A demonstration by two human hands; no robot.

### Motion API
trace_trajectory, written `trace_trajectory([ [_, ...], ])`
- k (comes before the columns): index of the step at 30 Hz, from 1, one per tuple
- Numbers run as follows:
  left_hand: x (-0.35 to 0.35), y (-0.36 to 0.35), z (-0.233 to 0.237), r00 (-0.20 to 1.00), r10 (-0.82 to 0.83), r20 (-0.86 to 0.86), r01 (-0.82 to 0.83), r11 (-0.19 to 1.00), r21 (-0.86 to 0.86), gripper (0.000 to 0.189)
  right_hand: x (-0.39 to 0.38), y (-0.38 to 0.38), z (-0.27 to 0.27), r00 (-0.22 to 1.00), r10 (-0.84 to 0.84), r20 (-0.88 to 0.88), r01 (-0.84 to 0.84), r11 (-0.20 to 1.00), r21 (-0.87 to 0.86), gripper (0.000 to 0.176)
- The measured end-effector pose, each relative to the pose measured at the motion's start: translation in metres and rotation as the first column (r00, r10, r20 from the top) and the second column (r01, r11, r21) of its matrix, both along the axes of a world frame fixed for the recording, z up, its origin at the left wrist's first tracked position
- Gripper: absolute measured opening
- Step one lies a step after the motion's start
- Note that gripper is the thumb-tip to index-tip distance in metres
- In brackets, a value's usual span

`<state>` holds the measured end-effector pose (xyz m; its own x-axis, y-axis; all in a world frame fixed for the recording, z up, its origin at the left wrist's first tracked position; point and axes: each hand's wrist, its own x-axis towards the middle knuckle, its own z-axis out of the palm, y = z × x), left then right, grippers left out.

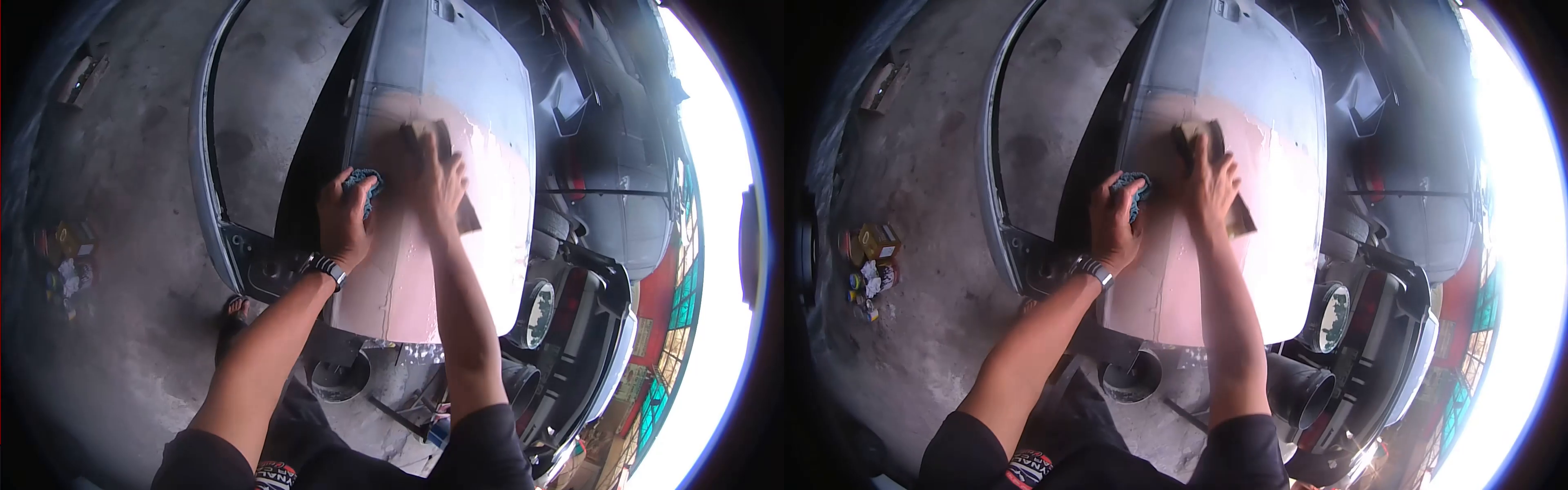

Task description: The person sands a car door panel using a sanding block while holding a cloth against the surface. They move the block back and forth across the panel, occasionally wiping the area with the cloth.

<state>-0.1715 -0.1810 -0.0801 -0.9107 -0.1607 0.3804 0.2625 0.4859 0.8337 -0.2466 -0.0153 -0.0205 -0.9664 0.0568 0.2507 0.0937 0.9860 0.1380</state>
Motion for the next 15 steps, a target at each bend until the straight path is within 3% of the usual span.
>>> trace_trajectory([
  [2,0.002,0.002,-0.001,1.0,0.004,0.017,-0.004,1.0,0.008,0.049,-0.04,-0.007,0.011,0.997,-0.053,0.058,0.057,0.996,-0.068,0.069],
  [4,0.008,0.001,0.002,0.999,-0.016,0.049,0.016,1.0,-0.007,0.05,-0.032,-0.007,0.006,0.993,-0.09,0.073,0.096,0.992,-0.076,0.068],
  [5,0.006,-0.002,0.001,0.999,-0.033,0.032,0.033,0.999,0.011,0.051,0.0,0.0,-0.005,1.0,0.016,-0.019,-0.016,1.0,0.005,0.069],
  [8,0.003,0.002,-0.008,0.999,-0.032,-0.011,0.032,0.998,0.062,0.056,0.132,-0.013,-0.012,0.998,0.044,-0.035,-0.042,0.997,0.07,0.078],
  [10,-0.001,0.004,-0.01,1.0,0.019,-0.014,-0.018,0.997,0.07,0.057,0.198,-0.039,0.003,0.997,-0.02,0.073,0.024,0.998,-0.056,0.076],
  [12,0.004,0.001,-0.002,1.0,0.015,0.007,-0.015,0.998,0.054,0.055,0.191,-0.046,0.003,0.991,-0.078,0.105,0.08,0.997,-0.019,0.076],
  [14,0.002,-0.005,0.002,1.0,-0.011,0.016,0.011,1.0,0.019,0.052,0.118,-0.045,0.01,0.99,-0.111,0.084,0.116,0.992,-0.054,0.073],
  [15,-0.002,0.006,-0.021,0.999,0.032,-0.008,-0.032,0.999,0.003,0.055,0.07,-0.04,0.011,0.994,-0.096,0.054,0.099,0.993,-0.064,0.073],
])
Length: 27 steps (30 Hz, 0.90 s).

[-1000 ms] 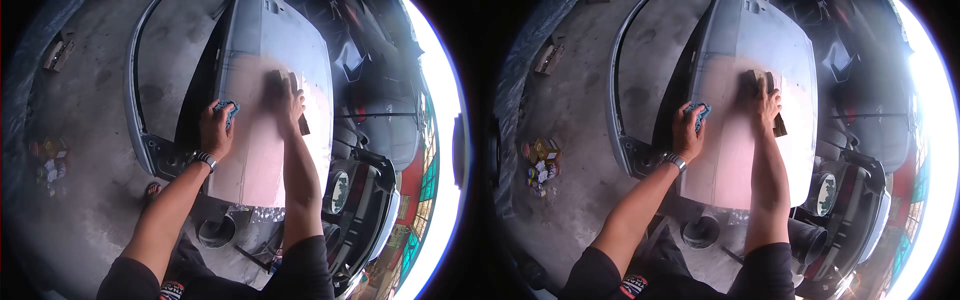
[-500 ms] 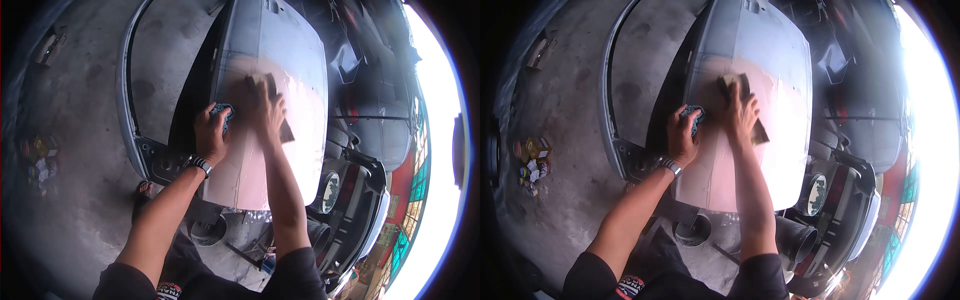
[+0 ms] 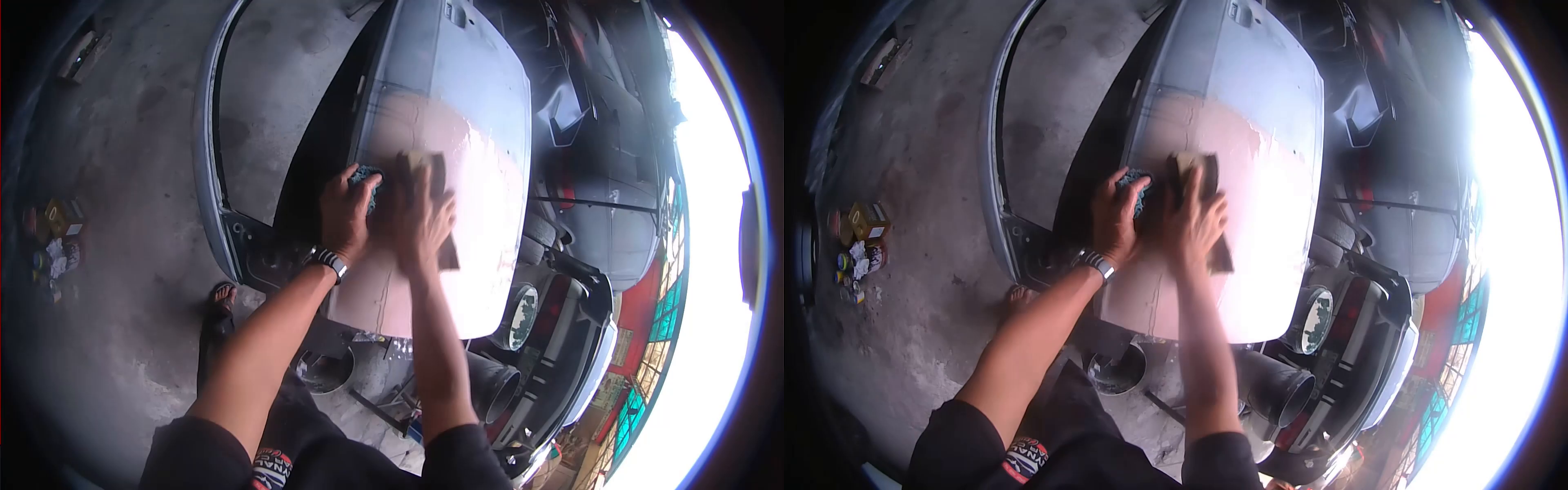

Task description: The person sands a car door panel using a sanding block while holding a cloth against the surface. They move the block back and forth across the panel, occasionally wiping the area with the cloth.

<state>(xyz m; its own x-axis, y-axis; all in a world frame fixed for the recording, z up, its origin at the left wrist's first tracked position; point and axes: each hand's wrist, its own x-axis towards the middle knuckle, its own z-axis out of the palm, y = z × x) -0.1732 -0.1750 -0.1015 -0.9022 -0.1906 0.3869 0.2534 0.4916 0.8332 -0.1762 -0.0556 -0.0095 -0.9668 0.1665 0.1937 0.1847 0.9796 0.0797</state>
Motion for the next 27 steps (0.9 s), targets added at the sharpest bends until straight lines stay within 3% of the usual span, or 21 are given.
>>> trace_trajectory([
  [3,0.004,-0.002,0.018,0.999,-0.008,0.05,0.008,1.0,0.014,0.058,-0.121,0.01,0.001,0.999,-0.028,-0.045,0.029,0.999,0.024,0.073],
  [5,-0.001,-0.003,0.014,1.0,0.0,0.013,0.0,0.999,0.046,0.058,-0.121,0.009,0.003,1.0,-0.022,-0.015,0.022,1.0,-0.008,0.071],
  [6,0.003,-0.002,0.013,1.0,-0.016,0.0,0.016,0.998,0.066,0.058,-0.111,0.01,0.006,0.999,-0.038,0.005,0.038,0.999,-0.02,0.07],
  [7,0.002,-0.001,0.011,1.0,-0.025,-0.002,0.025,0.997,0.078,0.055,-0.081,0.019,-0.008,0.996,0.072,-0.058,-0.067,0.994,0.086,0.07],
  [9,0.004,-0.004,0.009,0.999,-0.042,0.006,0.041,0.994,0.105,0.048,-0.003,0.01,-0.005,0.998,0.042,-0.05,-0.039,0.997,0.069,0.073],
  [11,0.004,-0.008,0.017,0.999,-0.034,-0.003,0.034,0.997,0.07,0.053,0.072,-0.017,0.019,0.993,-0.051,0.107,0.055,0.998,-0.035,0.068],
  [13,0.003,-0.009,0.021,1.0,-0.023,-0.013,0.024,0.997,0.078,0.054,0.088,-0.018,0.014,0.996,-0.039,0.086,0.039,0.999,-0.006,0.068],
  [15,0.004,-0.009,0.018,0.998,-0.055,0.037,0.052,0.997,0.064,0.053,0.056,-0.007,0.004,1.0,0.0,0.002,0.0,1.0,0.011,0.068],
  [19,0.005,-0.006,0.02,0.997,-0.039,0.07,0.035,0.998,0.052,0.051,-0.111,0.016,0.008,1.0,-0.017,-0.004,0.017,1.0,0.0,0.07],
  [21,0.005,-0.005,0.019,0.997,-0.034,0.064,0.031,0.999,0.041,0.054,-0.133,0.015,0.008,0.997,-0.078,0.025,0.076,0.996,0.048,0.07],
  [23,0.005,-0.006,0.016,0.998,-0.05,0.026,0.048,0.996,0.072,0.055,-0.09,0.025,0.002,0.998,0.052,-0.029,-0.051,0.998,0.041,0.07],
  [26,0.005,-0.008,0.015,0.996,-0.081,0.037,0.078,0.994,0.076,0.055,0.024,0.015,-0.009,0.996,0.062,-0.059,-0.055,0.992,0.114,0.073],
  [27,0.004,-0.007,0.016,0.997,-0.071,0.02,0.069,0.994,0.082,0.057,0.064,0.004,-0.004,0.999,-0.012,0.039,0.013,0.999,-0.029,0.07],
])
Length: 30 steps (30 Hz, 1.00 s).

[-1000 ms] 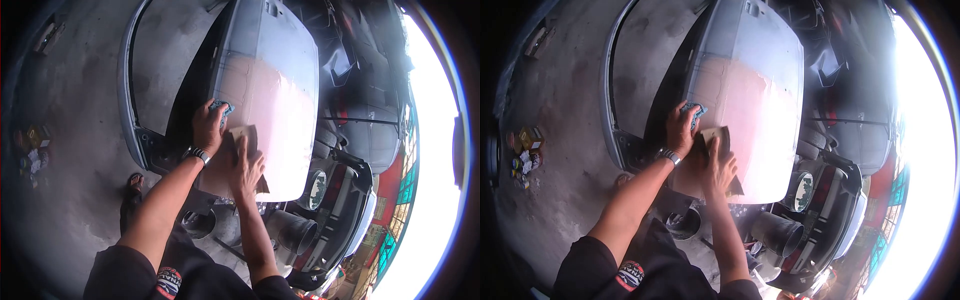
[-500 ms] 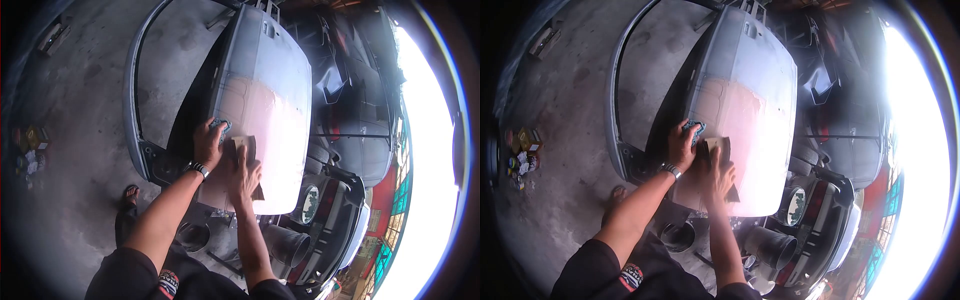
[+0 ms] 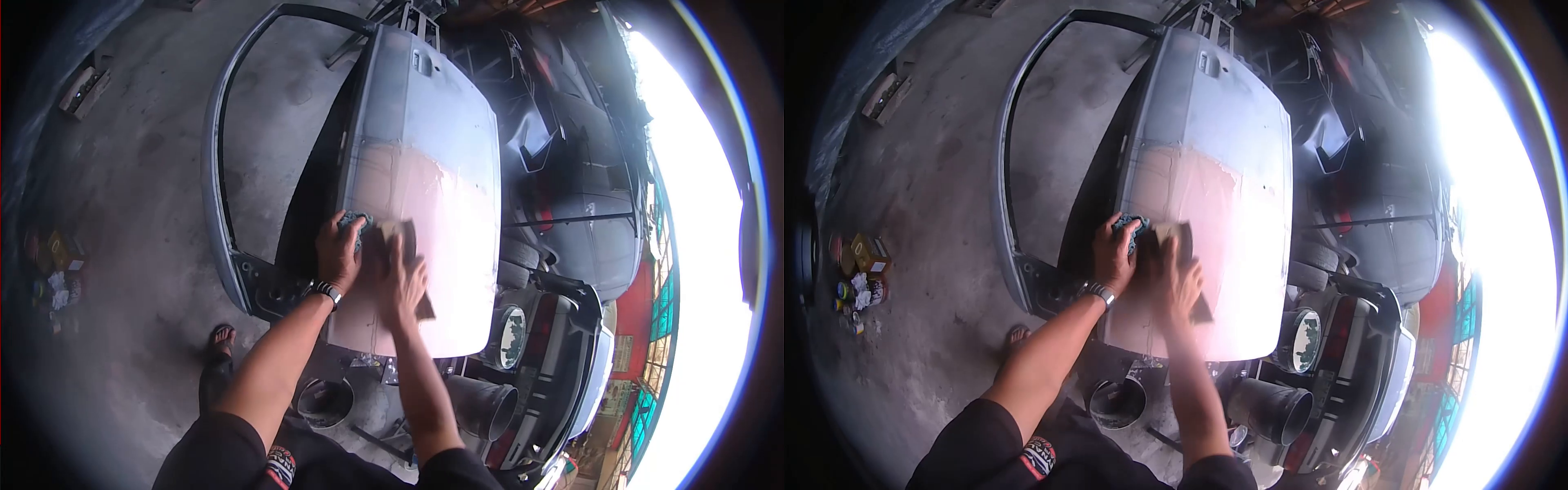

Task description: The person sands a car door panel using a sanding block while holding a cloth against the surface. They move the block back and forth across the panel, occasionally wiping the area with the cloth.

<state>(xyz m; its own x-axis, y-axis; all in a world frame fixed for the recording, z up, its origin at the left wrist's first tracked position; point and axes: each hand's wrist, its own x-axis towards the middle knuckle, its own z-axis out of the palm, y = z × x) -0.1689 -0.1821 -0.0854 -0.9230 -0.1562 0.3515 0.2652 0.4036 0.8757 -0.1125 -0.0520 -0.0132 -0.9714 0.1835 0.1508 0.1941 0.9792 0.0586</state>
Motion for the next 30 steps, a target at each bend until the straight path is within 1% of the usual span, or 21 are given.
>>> trace_trajectory([
  [1,-0.001,0.002,-0.003,1.0,0.018,-0.012,-0.018,1.0,0.006,0.06,0.033,-0.013,0.007,0.999,-0.013,0.049,0.012,1.0,0.02,0.071],
  [2,0.0,0.004,-0.006,0.999,0.033,-0.015,-0.033,0.999,0.012,0.062,0.048,-0.007,-0.002,0.999,0.035,-0.002,-0.035,0.997,0.075,0.072],
  [3,0.0,0.005,-0.006,1.0,0.028,-0.003,-0.027,0.999,0.047,0.061,0.042,-0.009,0.003,1.0,-0.004,0.026,0.002,0.997,0.08,0.072],
  [4,-0.004,0.003,-0.007,1.0,0.025,-0.001,-0.025,0.999,0.025,0.059,0.023,-0.014,0.004,0.998,-0.039,0.047,0.035,0.997,0.076,0.073],
  [6,-0.002,0.001,-0.009,1.0,0.01,0.013,-0.01,1.0,-0.023,0.056,-0.056,0.005,-0.01,0.988,0.06,-0.139,-0.036,0.985,0.172,0.073],
  [7,0.001,-0.004,0.002,1.0,0.003,0.012,-0.002,0.998,-0.061,0.052,-0.103,0.008,-0.004,0.998,0.008,-0.065,-0.002,0.996,0.088,0.072],
  [8,-0.004,-0.001,0.0,1.0,0.022,0.015,-0.021,0.998,-0.051,0.052,-0.149,0.008,0.006,0.999,-0.036,0.008,0.036,0.999,0.01,0.071],
  [10,0.0,0.005,0.0,0.999,0.045,0.03,-0.044,0.999,-0.023,0.053,-0.203,0.01,0.012,0.998,-0.065,0.023,0.064,0.998,0.019,0.069],
  [11,0.001,0.002,0.001,0.999,0.009,0.039,-0.009,1.0,0.005,0.054,-0.196,0.012,0.009,1.0,-0.031,-0.003,0.031,0.999,0.041,0.069],
  [13,0.004,0.003,-0.001,0.999,0.024,0.027,-0.023,0.999,-0.03,0.056,-0.172,0.019,-0.001,0.998,0.033,-0.055,-0.027,0.995,0.101,0.069],
  [14,0.0,0.003,-0.001,0.999,0.039,0.013,-0.039,0.998,-0.04,0.058,-0.143,0.029,-0.018,0.995,0.056,-0.084,-0.043,0.988,0.152,0.072],
  [15,0.0,0.002,0.0,1.0,0.027,0.002,-0.027,0.999,-0.034,0.059,-0.105,0.014,0.0,1.0,0.016,-0.001,-0.016,0.998,0.058,0.075],
  [17,-0.001,-0.001,-0.002,1.0,-0.003,-0.015,0.003,1.0,-0.027,0.062,-0.034,0.01,-0.017,1.0,-0.011,-0.023,0.013,0.996,0.091,0.077],
  [18,-0.002,-0.002,-0.002,1.0,-0.003,-0.014,0.003,1.0,-0.027,0.064,-0.002,0.0,-0.007,0.998,-0.023,0.057,0.019,0.997,0.074,0.078],
  [20,-0.001,0.002,-0.009,1.0,-0.004,0.003,0.005,1.0,-0.03,0.069,0.009,-0.01,0.002,0.998,-0.03,0.055,0.025,0.996,0.087,0.079],
  [22,0.002,-0.001,-0.008,1.0,-0.025,0.016,0.026,0.999,-0.042,0.062,-0.038,-0.007,0.002,1.0,-0.008,-0.022,0.011,0.995,0.098,0.078],
  [24,-0.001,-0.004,0.004,1.0,-0.014,0.002,0.014,0.999,-0.043,0.057,-0.12,0.014,-0.008,0.987,0.057,-0.153,-0.038,0.991,0.126,0.075],
  [25,-0.003,0.002,0.003,0.999,0.031,0.029,-0.03,0.999,-0.034,0.049,-0.167,0.023,-0.005,0.995,0.017,-0.097,-0.01,0.997,0.074,0.074],
  [26,-0.003,0.005,0.003,0.999,0.039,0.029,-0.038,0.998,-0.045,0.049,-0.196,0.029,0.001,0.999,-0.022,-0.037,0.023,0.999,0.026,0.073],
  [28,-0.001,0.003,0.001,0.999,0.047,0.025,-0.045,0.996,-0.072,0.049,-0.213,0.026,0.009,0.999,-0.023,-0.044,0.023,1.0,0.014,0.072],
  [30,-0.002,0.002,0.001,0.999,0.034,-0.009,-0.035,0.998,-0.058,0.047,-0.179,0.029,0.009,0.999,-0.017,-0.034,0.018,0.999,0.032,0.072],
])
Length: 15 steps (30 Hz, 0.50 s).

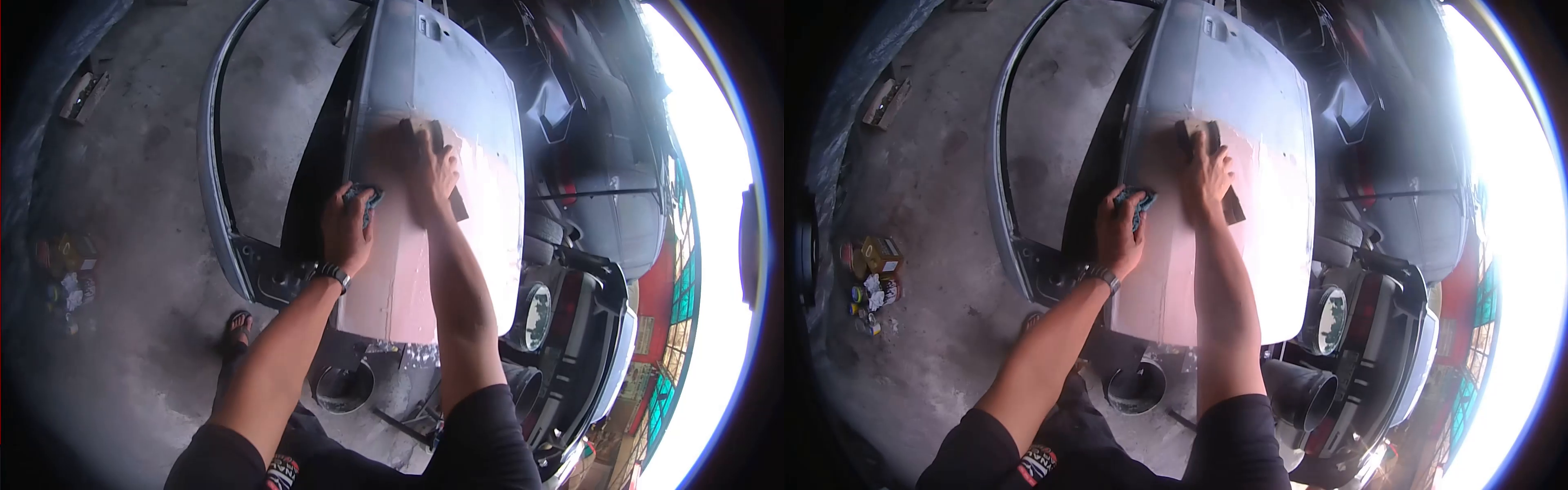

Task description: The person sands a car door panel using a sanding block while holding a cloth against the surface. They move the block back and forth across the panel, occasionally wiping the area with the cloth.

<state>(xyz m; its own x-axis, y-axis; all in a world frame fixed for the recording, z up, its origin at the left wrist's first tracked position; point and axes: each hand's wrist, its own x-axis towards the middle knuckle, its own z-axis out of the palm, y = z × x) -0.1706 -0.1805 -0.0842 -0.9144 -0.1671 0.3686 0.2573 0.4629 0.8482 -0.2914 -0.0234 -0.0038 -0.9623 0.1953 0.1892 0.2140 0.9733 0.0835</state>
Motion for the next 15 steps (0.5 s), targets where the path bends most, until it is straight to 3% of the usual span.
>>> trace_trajectory([
  [4,-0.001,-0.001,-0.002,0.998,-0.015,-0.065,0.018,0.999,0.044,0.046,0.193,-0.019,-0.007,0.999,0.039,0.006,-0.039,0.999,0.024,0.078],
  [6,0.0,0.0,-0.002,0.998,0.003,-0.068,-0.002,1.0,0.025,0.046,0.29,-0.033,-0.018,0.998,0.009,0.063,-0.017,0.992,0.123,0.084],
  [9,-0.004,-0.002,-0.005,0.997,-0.001,-0.08,0.004,0.999,0.036,0.045,0.317,-0.052,-0.003,0.999,0.025,0.027,-0.026,0.999,0.035,0.087],
  [10,-0.003,0.0,-0.005,0.996,-0.013,-0.085,0.017,0.998,0.053,0.045,0.298,-0.03,-0.018,0.998,0.017,0.057,-0.022,0.996,0.085,0.085],
  [13,-0.004,0.002,-0.007,0.994,0.016,-0.106,-0.015,1.0,0.013,0.044,0.185,-0.001,-0.007,0.984,0.118,-0.135,-0.111,0.992,0.053,0.07],
  [15,-0.001,0.005,-0.012,0.995,0.031,-0.097,-0.031,1.0,0.003,0.044,0.118,0.026,-0.007,0.988,0.022,-0.155,-0.022,1.0,0.003,0.056],
])
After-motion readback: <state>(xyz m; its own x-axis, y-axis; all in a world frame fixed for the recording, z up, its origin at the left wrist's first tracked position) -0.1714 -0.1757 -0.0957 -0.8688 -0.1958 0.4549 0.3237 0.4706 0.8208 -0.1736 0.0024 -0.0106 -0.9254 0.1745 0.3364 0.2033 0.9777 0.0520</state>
